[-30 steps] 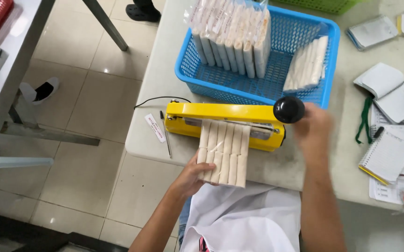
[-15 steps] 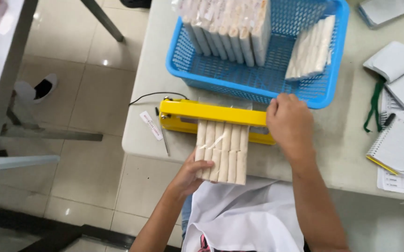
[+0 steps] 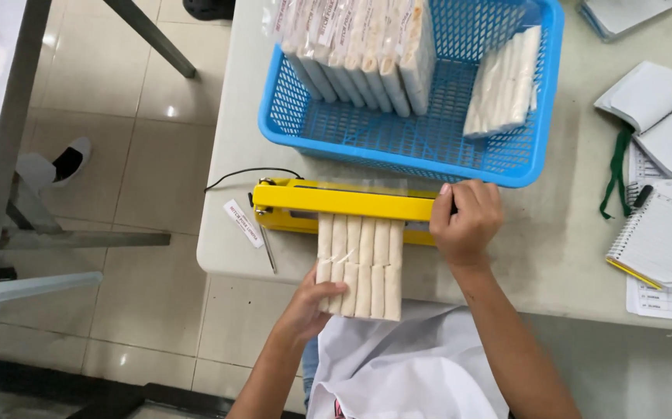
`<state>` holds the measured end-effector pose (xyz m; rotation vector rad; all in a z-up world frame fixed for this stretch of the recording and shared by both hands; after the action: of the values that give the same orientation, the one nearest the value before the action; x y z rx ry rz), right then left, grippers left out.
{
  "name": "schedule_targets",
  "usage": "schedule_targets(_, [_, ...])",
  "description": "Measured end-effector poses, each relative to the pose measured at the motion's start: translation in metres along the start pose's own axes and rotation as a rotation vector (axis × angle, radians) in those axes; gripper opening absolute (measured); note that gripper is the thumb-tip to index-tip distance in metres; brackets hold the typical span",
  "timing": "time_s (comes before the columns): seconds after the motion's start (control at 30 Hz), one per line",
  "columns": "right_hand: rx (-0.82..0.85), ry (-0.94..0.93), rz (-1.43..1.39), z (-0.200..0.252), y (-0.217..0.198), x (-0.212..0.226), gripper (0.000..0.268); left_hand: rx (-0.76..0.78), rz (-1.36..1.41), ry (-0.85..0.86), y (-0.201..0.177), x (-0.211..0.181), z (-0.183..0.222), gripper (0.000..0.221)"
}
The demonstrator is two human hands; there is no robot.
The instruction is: The person seals plastic bags of food items using a yellow heat sealer by hand, then places the sealed bags into a blue plastic basket.
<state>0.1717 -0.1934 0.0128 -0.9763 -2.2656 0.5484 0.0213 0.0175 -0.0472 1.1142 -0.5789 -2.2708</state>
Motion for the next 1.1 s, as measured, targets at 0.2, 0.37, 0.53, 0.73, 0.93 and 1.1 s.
schedule_targets(0.2, [-0.082, -0.021, -0.095, -0.001, -0.001, 0.0, 0.03, -0.025, 0.027, 0.012, 0.007, -0.005, 0.003, 0.066])
schedule_targets(0.37, [-0.093, -0.06, -0.162, -0.008, -0.007, 0.006, 0.029, -0.022, 0.017, 0.028, 0.008, -0.003, 0.002, 0.063])
schedule_targets(0.53, [-0.02, 0.009, -0.407, -0.035, -0.033, 0.025, 0.019, 0.063, 0.01, 0.057, -0.012, 0.009, -0.011, 0.07])
schedule_targets(0.73, [-0.083, 0.1, -0.437, 0.017, -0.067, 0.051, 0.06, 0.168, -0.033, 0.121, -0.008, 0.015, -0.006, 0.075])
schedule_targets(0.93, [0.438, 1.282, -1.398, 0.108, -0.016, 0.033, 0.051, 0.302, -0.186, 0.143, 0.006, 0.02, 0.003, 0.075])
schedule_targets(1.1, [0.226, 0.686, -1.155, 0.085, -0.067, 0.041, 0.018, 0.393, -0.679, 0.385, 0.018, 0.002, -0.008, 0.066])
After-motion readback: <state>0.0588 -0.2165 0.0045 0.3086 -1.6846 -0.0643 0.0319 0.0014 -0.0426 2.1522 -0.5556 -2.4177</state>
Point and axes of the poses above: each hand's wrist, its own z-axis away from the middle knuckle, its own y-axis out of the palm, x = y × z, the point moved 6 cm from there along -z, towards the middle knuckle, and after that the axes turned 4 degrees about x, right-handed, at the moved point
